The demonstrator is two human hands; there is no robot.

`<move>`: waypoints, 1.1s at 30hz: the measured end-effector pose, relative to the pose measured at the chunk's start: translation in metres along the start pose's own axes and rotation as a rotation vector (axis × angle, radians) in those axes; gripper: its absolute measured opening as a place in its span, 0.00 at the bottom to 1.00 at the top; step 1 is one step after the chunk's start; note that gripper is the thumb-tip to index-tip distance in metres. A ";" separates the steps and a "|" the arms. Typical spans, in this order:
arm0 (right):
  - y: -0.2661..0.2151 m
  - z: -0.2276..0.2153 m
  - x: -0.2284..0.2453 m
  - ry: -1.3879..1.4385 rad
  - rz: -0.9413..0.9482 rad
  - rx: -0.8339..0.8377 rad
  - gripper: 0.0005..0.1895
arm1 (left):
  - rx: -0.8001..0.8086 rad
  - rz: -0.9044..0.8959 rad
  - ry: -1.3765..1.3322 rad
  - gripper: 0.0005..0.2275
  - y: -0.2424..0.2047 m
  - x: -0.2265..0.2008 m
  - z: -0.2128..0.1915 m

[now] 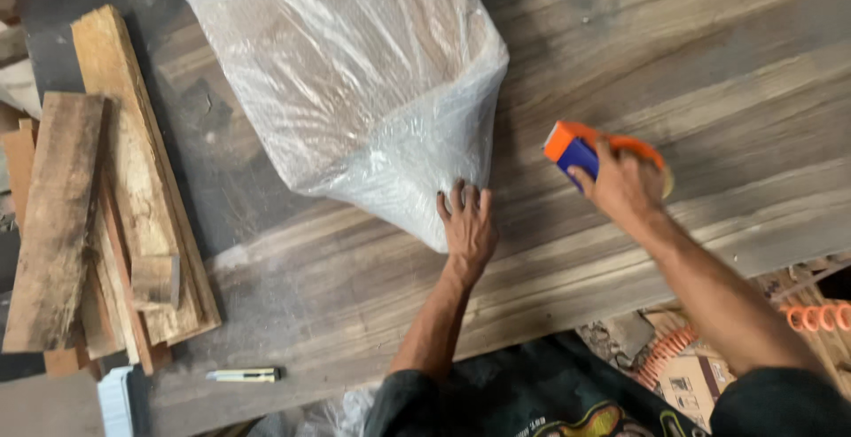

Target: The person wraps a rectangular object in bubble wrap and secures it with packing tape. They then place wooden planks around the wrapped item and use a nail gun to fasten the planks together, creating a protective wooden frame.

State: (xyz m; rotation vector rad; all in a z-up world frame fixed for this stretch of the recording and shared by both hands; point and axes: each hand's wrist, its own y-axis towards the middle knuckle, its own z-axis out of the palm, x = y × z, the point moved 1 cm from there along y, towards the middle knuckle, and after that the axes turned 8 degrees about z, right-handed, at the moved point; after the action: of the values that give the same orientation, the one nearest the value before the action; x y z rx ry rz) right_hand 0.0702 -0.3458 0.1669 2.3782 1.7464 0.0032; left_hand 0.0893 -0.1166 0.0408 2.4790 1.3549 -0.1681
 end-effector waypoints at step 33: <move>-0.014 0.057 0.156 0.562 -0.617 0.297 0.33 | -0.436 -0.675 -0.235 0.35 -0.040 0.086 -0.043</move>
State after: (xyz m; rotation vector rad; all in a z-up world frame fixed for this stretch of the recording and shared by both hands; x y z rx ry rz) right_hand 0.1110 -0.2028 0.0918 2.0166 2.8624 0.3809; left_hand 0.1005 -0.0138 0.0517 1.5372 1.8321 -0.2659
